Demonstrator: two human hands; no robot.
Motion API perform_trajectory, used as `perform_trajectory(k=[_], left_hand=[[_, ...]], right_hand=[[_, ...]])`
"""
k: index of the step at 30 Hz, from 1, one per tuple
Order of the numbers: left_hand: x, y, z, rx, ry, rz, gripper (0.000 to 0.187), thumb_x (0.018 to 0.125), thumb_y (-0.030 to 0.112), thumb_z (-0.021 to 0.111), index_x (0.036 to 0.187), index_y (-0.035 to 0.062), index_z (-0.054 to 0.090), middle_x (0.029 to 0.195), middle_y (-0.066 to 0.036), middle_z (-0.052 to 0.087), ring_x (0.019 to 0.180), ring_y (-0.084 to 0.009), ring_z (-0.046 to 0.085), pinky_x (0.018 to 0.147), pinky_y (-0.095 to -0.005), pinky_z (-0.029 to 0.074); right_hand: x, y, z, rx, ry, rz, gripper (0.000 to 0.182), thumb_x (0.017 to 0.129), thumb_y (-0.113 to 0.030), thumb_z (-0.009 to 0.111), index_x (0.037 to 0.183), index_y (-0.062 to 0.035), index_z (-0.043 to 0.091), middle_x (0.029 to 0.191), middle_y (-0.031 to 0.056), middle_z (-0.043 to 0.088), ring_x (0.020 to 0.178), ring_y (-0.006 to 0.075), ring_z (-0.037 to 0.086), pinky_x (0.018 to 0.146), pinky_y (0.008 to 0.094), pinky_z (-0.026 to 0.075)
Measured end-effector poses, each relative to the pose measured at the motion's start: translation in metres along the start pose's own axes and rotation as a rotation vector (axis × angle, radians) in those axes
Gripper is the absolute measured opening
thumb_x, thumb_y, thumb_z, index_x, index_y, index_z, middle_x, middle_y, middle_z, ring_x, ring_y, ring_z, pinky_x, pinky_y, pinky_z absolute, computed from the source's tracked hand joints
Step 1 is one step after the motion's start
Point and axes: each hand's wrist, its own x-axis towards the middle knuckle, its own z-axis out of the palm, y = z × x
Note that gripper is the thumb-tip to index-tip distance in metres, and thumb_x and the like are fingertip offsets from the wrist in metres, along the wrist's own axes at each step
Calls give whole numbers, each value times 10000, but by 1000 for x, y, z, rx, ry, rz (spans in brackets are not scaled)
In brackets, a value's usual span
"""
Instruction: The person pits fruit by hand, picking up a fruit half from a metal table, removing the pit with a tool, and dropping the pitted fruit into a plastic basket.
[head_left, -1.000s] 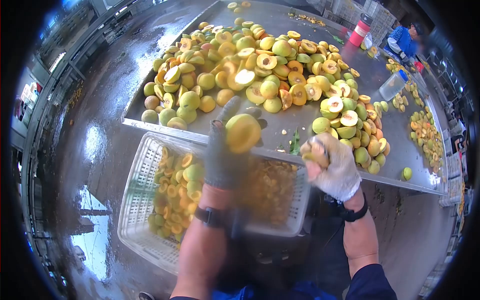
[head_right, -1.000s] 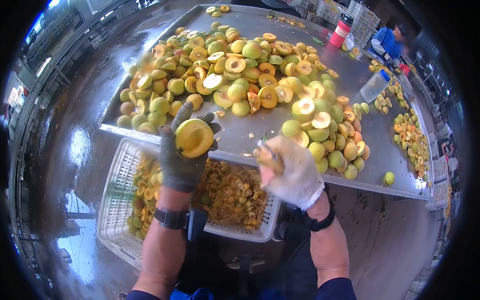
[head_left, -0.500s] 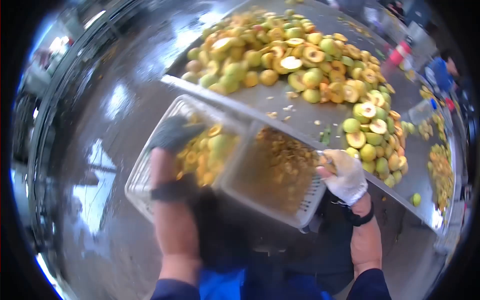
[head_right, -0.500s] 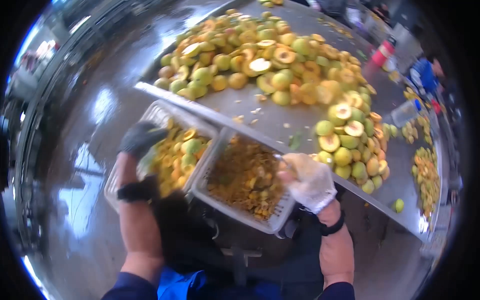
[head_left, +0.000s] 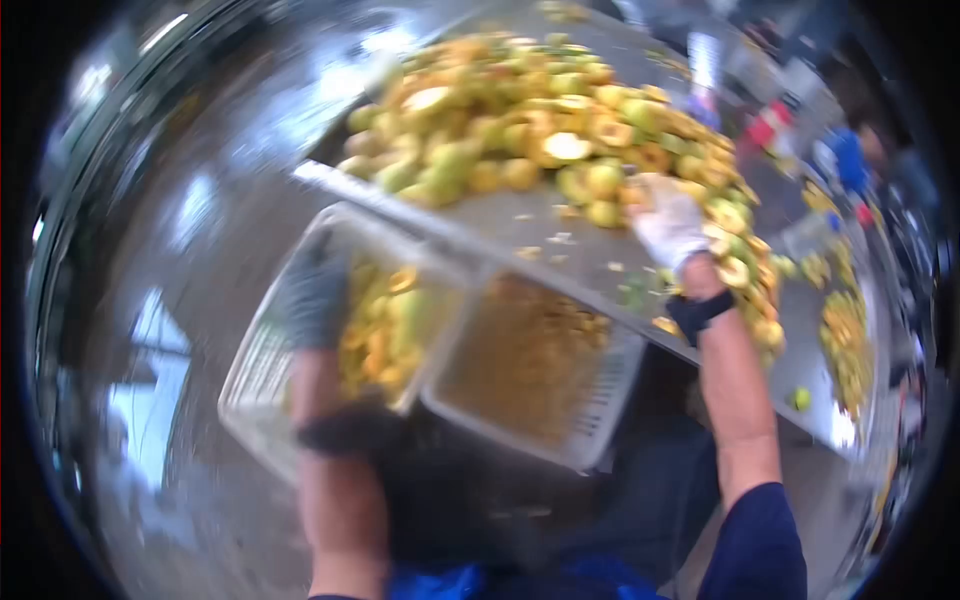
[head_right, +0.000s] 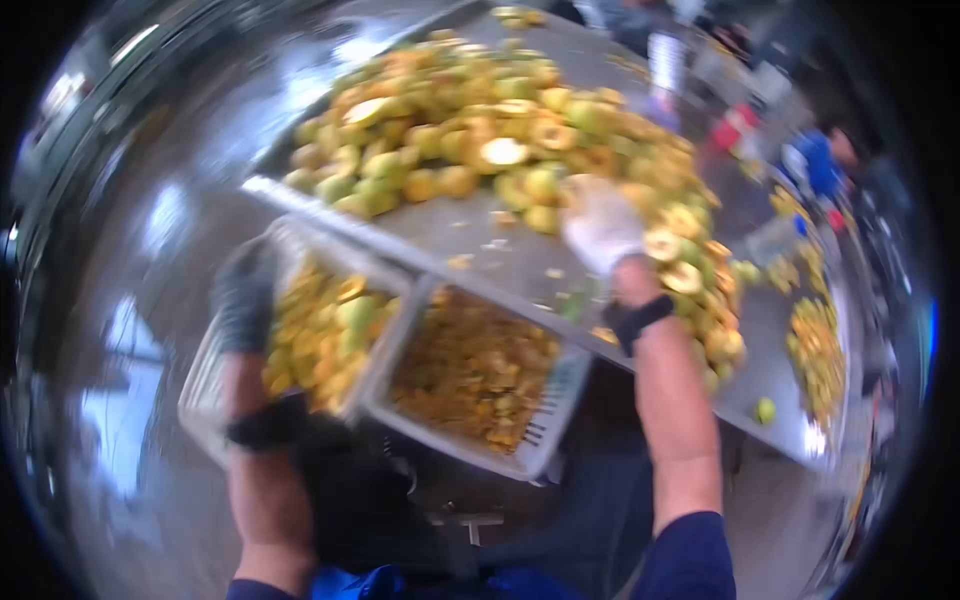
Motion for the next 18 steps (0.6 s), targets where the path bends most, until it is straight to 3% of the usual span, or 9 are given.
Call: perform_trajectory(k=[2, 3, 5, 7, 10, 13, 14, 17, 18], left_hand=[[-19, 9, -25, 36, 8, -25, 302, 965, 249, 601, 1098, 3, 717, 981, -204, 730, 909, -312, 698, 864, -385, 534], [-26, 28, -5, -19, -72, 25, 344, 955, 297, 605, 1126, 17, 708, 1018, -206, 722, 944, -332, 687, 885, -424, 522], [-28, 70, 65, -174, -394, 155, 435, 934, 392, 612, 1183, 44, 690, 1091, -211, 707, 1015, -371, 667, 927, -502, 497], [-42, 95, 101, -277, -659, 248, 532, 913, 488, 619, 1239, 72, 672, 1164, -216, 691, 1086, -411, 646, 968, -580, 473], [-68, 124, 64, -205, -608, 295, 291, 859, 288, 663, 948, 27, 755, 856, -226, 715, 836, -378, 709, 786, -455, 563], [-68, 129, 69, -228, -625, 281, 258, 816, 271, 683, 887, 35, 762, 796, -212, 710, 824, -389, 715, 767, -486, 567], [-69, 131, 72, -248, -627, 278, 263, 799, 262, 696, 899, 27, 757, 828, -217, 715, 844, -396, 713, 774, -492, 565], [-70, 131, 76, -282, -625, 267, 297, 841, 285, 677, 946, 15, 749, 883, -227, 717, 875, -404, 707, 799, -487, 560], [-70, 132, 79, -333, -578, 225, 324, 862, 305, 668, 976, 11, 740, 919, -234, 715, 905, -407, 701, 821, -480, 556]], right_hand=[[45, -40, 44, 36, -115, -110, 565, 858, -297, 703, 1360, -58, 601, 1377, 211, 607, 1283, 377, 561, 1090, 434, 449], [54, 4, 40, 63, -122, -88, 626, 785, -214, 788, 1365, -86, 590, 1333, 199, 629, 1252, 372, 591, 1071, 426, 462], [70, -18, 44, -156, -343, 93, 693, 751, -223, 823, 1394, -137, 579, 1322, 204, 621, 1245, 382, 588, 1068, 427, 463], [72, -17, 52, -205, -285, 119, 664, 746, -237, 830, 1355, -126, 589, 1272, 212, 632, 1221, 393, 599, 1035, 449, 480], [70, -30, 46, -271, -275, 135, 586, 761, -247, 805, 1290, -98, 601, 1208, 228, 648, 1161, 417, 624, 991, 468, 501], [64, -36, 54, -395, -283, 109, 482, 774, -232, 762, 1212, -91, 617, 1211, 282, 622, 1122, 446, 626, 966, 501, 507], [60, -24, 61, -437, -210, 13, 487, 794, -192, 711, 1251, -67, 601, 1078, 255, 667, 986, 418, 685, 879, 464, 552], [46, -15, 52, 140, -185, 284, 522, 815, -152, 666, 1317, -44, 569, 904, 159, 684, 767, 296, 698, 703, 386, 576], [40, -14, 45, 467, -236, 445, 542, 836, -110, 630, 1367, -40, 545, 777, 66, 640, 607, 155, 613, 548, 290, 521]])
